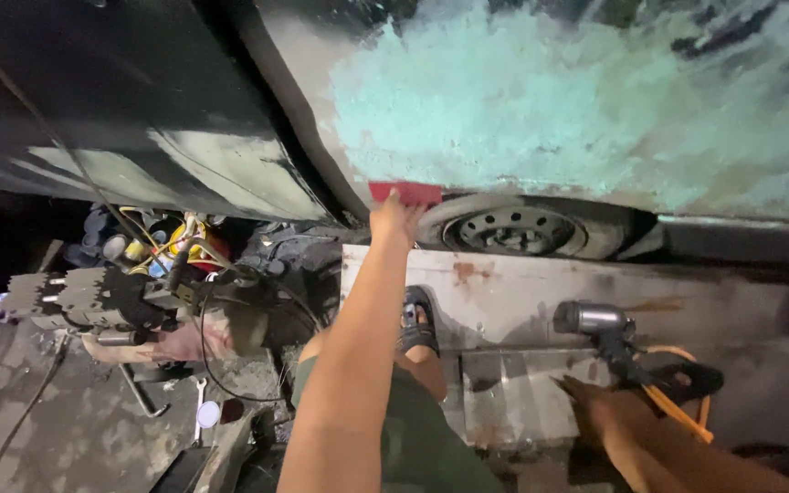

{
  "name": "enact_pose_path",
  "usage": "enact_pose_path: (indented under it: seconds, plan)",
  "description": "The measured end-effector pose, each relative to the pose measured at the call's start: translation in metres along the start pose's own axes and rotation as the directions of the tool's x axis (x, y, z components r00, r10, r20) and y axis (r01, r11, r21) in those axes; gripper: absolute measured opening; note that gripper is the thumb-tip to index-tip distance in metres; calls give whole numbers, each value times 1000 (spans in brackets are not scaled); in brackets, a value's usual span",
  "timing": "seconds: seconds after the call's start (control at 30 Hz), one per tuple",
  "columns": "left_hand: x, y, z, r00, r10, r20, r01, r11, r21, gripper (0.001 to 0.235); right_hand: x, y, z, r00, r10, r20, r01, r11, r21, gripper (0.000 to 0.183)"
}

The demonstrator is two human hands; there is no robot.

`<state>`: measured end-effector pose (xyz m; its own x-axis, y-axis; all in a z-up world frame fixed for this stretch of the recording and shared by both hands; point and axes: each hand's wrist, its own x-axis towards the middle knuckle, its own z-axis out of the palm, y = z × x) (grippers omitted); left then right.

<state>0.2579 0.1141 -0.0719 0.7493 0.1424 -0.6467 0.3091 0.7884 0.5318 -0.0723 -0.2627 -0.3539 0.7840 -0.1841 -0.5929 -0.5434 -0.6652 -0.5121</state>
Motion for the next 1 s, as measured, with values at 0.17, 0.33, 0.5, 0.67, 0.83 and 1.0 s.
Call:
enact_pose_path:
  seconds: [0.17, 0.33, 0.5, 0.67, 0.83, 1.0]
  plan:
    - [-85, 27, 65, 996, 83, -29, -74, 972, 221, 41, -24, -67, -71, 232, 621, 749, -791, -327, 516, 100]
    - [-106, 29, 43, 923, 365, 119, -359, 931, -75, 32, -4, 12, -6, 955, 297, 31, -298, 952, 67, 57]
    - [-105, 0, 3, 906, 421, 36, -420, 907, -27, 58, 22, 74, 29, 994, -98, 47, 99, 995, -11, 43]
    - [-33, -30, 13, 986, 160, -35, -162, 985, -60, 57, 28, 71, 26, 993, -60, 100, 74, 987, -144, 45]
    - [-111, 16, 75, 995, 54, -80, -30, 962, 271, 28, -48, -66, -51, 974, 163, 157, -86, 908, -411, 46]
    - [-80, -15, 24, 952, 298, 71, -282, 943, -178, 28, 22, 59, 15, 980, -89, 177, 147, 928, -343, 43]
